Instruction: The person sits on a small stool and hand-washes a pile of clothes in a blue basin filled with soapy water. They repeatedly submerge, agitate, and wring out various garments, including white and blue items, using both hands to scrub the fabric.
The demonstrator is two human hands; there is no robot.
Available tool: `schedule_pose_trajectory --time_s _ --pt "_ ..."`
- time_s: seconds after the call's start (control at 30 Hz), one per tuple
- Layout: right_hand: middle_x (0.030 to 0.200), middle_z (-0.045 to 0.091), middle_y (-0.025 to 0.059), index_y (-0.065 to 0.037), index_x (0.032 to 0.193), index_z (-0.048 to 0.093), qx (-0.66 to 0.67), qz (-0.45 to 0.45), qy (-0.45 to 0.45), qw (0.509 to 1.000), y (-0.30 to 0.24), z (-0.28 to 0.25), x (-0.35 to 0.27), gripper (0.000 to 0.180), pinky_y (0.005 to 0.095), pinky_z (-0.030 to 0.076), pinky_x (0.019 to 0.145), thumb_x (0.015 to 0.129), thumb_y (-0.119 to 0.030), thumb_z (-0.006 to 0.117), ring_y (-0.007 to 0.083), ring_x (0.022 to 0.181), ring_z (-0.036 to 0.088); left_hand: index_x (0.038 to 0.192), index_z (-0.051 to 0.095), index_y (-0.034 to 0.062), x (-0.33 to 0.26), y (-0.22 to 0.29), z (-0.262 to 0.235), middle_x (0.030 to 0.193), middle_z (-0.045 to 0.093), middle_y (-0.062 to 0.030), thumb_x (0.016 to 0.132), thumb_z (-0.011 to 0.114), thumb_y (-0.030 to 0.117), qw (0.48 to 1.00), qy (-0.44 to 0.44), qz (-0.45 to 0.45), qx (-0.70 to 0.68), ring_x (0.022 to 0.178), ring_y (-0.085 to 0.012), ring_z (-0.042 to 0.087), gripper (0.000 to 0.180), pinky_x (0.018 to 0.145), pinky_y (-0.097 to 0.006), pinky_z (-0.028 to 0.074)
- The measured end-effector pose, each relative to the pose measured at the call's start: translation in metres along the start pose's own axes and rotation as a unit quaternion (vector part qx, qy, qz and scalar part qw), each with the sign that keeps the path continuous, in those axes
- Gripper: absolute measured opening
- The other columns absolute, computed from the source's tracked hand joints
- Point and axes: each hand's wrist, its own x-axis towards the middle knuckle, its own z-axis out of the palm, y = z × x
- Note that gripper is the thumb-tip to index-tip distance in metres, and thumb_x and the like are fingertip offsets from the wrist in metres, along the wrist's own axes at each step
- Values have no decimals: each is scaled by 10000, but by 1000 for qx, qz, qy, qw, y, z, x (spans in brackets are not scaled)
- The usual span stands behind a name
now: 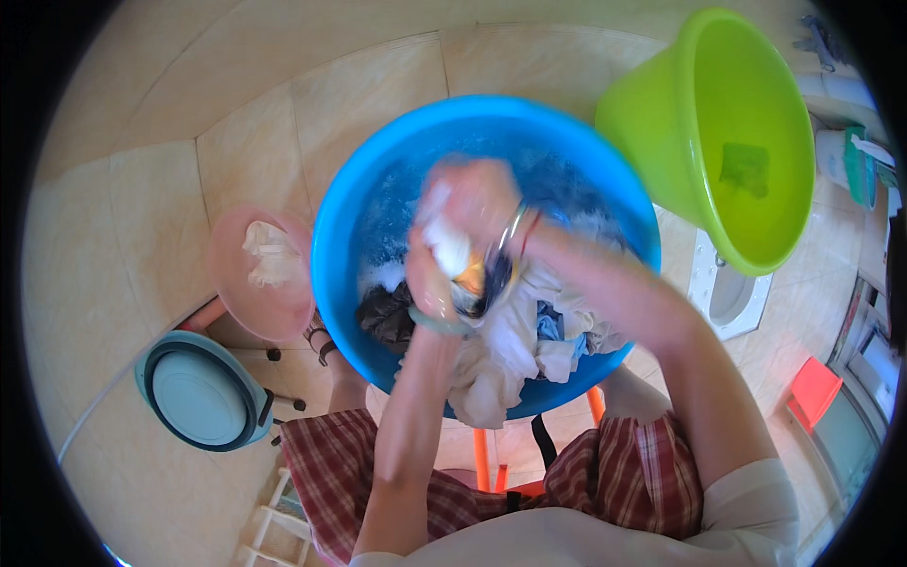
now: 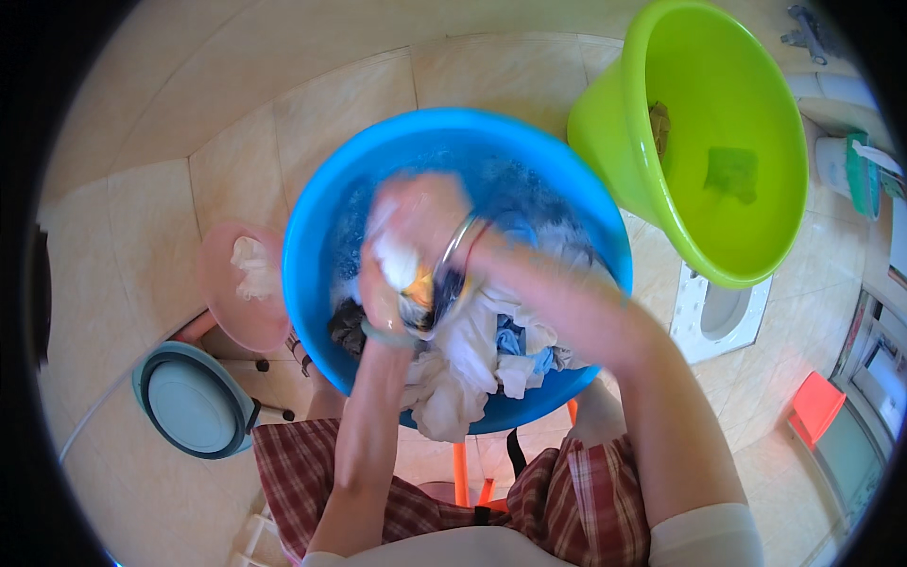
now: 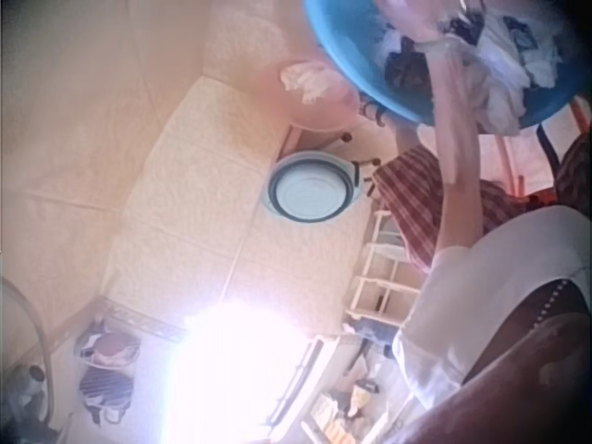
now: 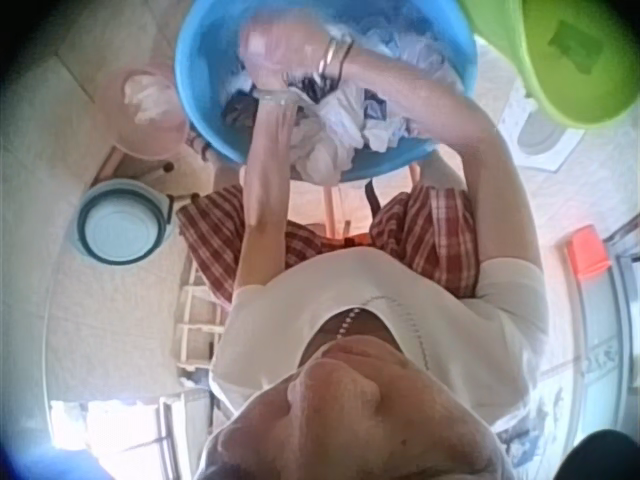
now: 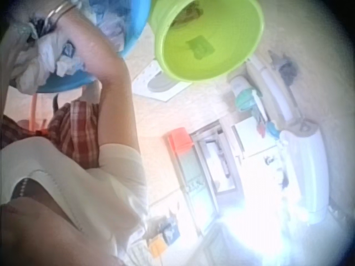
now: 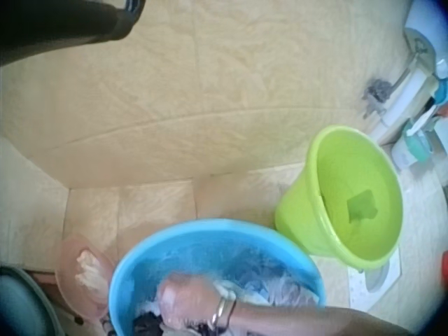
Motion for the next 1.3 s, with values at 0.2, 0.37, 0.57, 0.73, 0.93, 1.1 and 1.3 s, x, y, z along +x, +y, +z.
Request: schedule_pose_trajectory --time_s 0.2,0.37,0.57,0.73,0.93,1.1,1.3 --pt "938 621 182 -87 979 601 10 208 4 978 75 9 -12 318 455 494 742 862 -378 553 351 866 611 1144 484 85 46 15 -50 1149 553 -88 970 439 427 997 -40 60 -20 1074 -228 537 386 944 -388 435" --pt "1210 544 193 -66 1185 524 -121 60 -180 974 85 31 -30 400 437 461 874 870 -306 571 370 1053 568 1420 307 115 78 5 -96 1359 431 -97 942 542 206 985 -53 77 143 1201 -265 463 540 1023 -409 377" --pt "994 629 165 -72 1006 576 48 187 -124 973 55 32 0 280 431 505 713 851 -305 589 341 869 623 1352 420 96 79 15 -74 1261 538 -91 931 556 248 991 -113 -60 -31 1129 -227 527 468 946 -349 443" --pt "816 528 60 -97 873 571 27 -126 -66 989 -64 -5 -43 279 343 512 640 756 -330 671 230 738 600 1348 421 161 48 43 -46 1202 532 -64 932 552 275 978 -193 -69 43 1063 -220 529 451 903 -366 442" --pt "875 517 23 -91 821 598 49 -212 15 976 -110 -14 -38 234 264 496 646 709 -290 647 178 893 511 1123 525 142 38 21 -60 927 556 -49 908 557 396 966 -179 -174 -71 813 -226 550 335 790 -332 459" --pt "741 470 19 -136 686 568 43 -197 64 977 -97 -5 -28 140 306 487 552 725 -248 641 156 690 572 1253 493 156 40 -3 -56 991 550 -41 922 554 319 825 -461 -163 -283 859 -189 534 373 772 -317 462" --pt "704 531 26 -168 687 560 87 -86 48 991 -46 14 -8 88 356 485 512 686 -173 648 205 607 581 1024 578 107 17 -37 8 913 576 -58 886 576 434 -240 -443 -202 -840 849 -215 573 354 738 -330 481"
